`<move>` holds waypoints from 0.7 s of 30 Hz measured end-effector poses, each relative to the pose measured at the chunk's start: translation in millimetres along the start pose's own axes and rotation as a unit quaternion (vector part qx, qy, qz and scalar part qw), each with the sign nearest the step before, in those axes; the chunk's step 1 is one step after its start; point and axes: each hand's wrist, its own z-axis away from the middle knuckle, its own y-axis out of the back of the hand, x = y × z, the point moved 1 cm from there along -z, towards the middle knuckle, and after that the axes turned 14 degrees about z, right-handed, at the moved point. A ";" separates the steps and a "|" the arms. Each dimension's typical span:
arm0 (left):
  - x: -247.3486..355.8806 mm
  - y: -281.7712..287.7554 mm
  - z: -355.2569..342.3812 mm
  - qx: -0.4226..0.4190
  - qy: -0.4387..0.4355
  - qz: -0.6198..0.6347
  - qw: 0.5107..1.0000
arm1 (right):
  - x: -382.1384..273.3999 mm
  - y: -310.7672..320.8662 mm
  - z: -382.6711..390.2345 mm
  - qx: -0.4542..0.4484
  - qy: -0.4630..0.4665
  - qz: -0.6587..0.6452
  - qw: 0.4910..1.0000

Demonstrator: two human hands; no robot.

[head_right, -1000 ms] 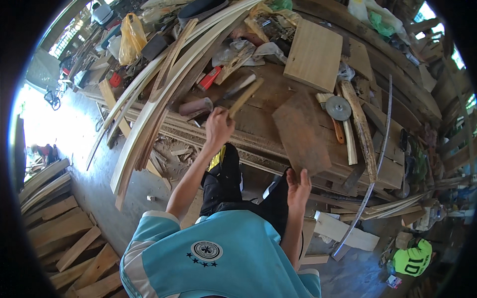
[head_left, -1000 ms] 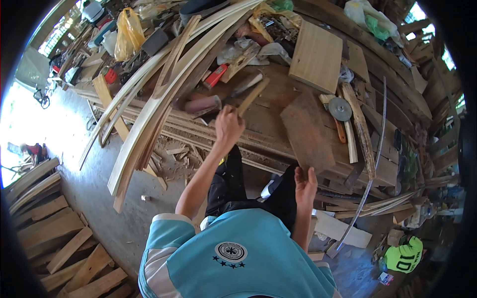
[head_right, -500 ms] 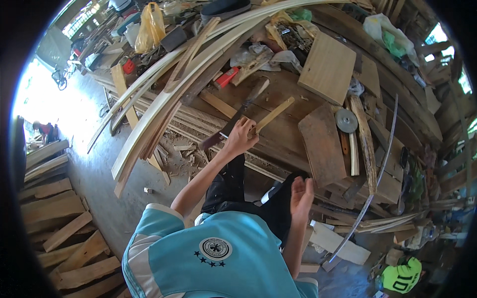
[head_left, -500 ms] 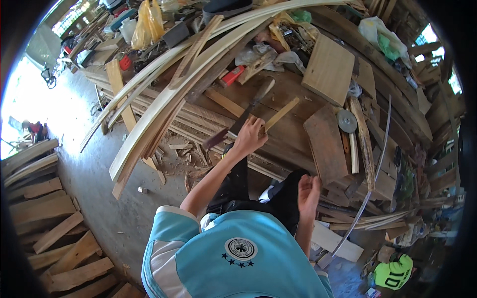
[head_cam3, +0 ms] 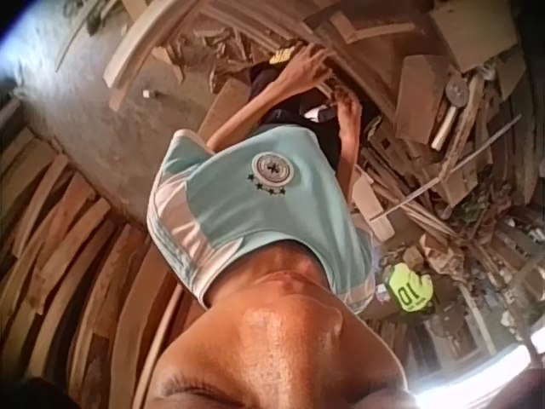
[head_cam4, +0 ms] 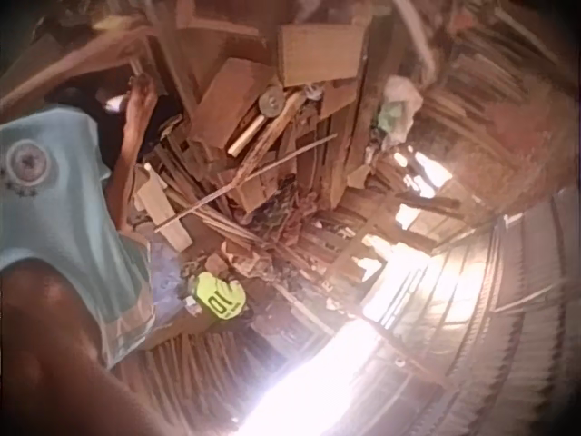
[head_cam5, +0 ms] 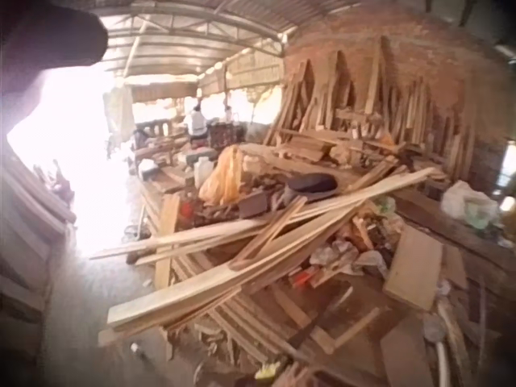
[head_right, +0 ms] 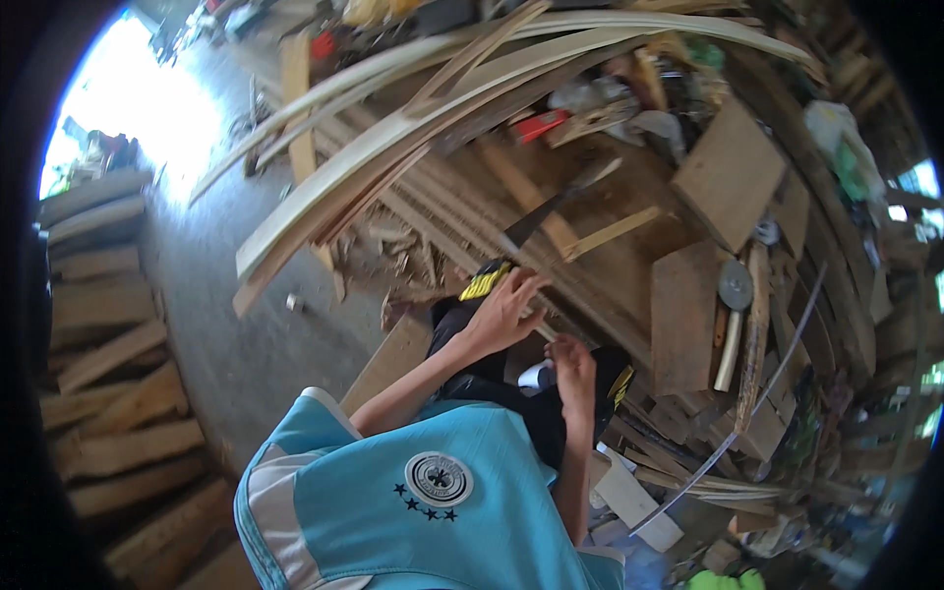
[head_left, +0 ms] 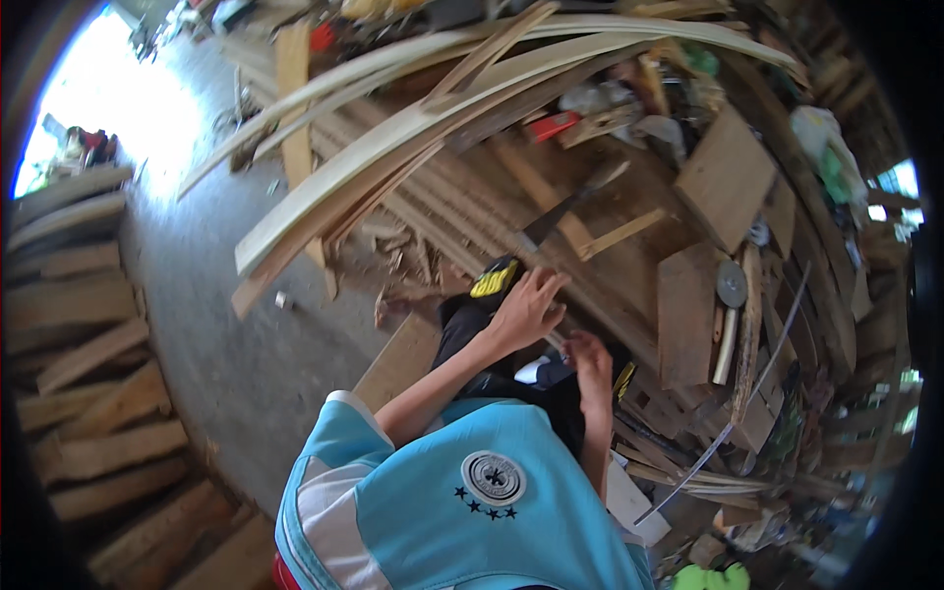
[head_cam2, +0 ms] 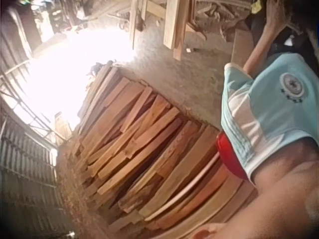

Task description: Using a chisel and a wooden mallet to carve a piece of wood.

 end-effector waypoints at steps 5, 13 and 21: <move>-10.3 41.0 85.8 0.072 0.151 0.029 0.985 | -50.5 9.1 -11.2 -0.046 0.097 0.102 0.989; -212.1 142.4 211.3 0.338 0.447 -0.006 0.828 | -151.3 -10.9 -182.8 0.016 0.375 0.523 0.765; -401.6 121.5 309.5 -0.134 0.582 -0.095 0.796 | -117.9 -15.3 -216.5 0.057 0.364 0.638 0.677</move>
